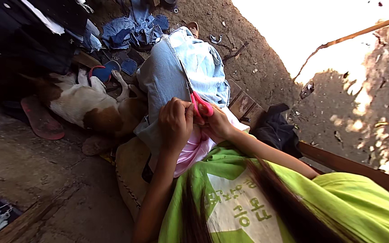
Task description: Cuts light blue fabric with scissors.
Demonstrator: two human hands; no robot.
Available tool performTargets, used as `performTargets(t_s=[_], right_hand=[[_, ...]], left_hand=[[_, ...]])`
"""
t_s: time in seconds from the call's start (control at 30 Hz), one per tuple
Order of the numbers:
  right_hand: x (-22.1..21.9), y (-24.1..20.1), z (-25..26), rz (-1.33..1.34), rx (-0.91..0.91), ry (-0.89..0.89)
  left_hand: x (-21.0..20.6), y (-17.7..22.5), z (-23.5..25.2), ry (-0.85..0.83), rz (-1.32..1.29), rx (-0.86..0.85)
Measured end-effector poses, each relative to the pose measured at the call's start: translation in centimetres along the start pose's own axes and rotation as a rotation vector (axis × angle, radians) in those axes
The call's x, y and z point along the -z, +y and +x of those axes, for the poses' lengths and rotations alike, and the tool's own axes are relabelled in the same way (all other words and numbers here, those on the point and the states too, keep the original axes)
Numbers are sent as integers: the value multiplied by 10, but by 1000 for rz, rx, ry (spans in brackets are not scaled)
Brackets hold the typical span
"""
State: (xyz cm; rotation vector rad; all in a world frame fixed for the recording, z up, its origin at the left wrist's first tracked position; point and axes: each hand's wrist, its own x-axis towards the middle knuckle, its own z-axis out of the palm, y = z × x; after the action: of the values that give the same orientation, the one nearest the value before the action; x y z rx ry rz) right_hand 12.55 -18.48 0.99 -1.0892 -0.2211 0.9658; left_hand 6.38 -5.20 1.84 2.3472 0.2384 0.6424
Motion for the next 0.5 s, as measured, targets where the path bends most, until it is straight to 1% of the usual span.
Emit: performTargets(t_s=[0.17, 0.37, 0.5], right_hand=[[0, -7, 5, 4, -93, 33], [-2, -2, 6, -27, 3, 50], [-7, -9, 6, -21, -79, 93]], left_hand=[[0, 0, 0, 2, 0, -5], [0, 0, 0, 8, 2, -9], [0, 0, 1, 6, 1, -6]])
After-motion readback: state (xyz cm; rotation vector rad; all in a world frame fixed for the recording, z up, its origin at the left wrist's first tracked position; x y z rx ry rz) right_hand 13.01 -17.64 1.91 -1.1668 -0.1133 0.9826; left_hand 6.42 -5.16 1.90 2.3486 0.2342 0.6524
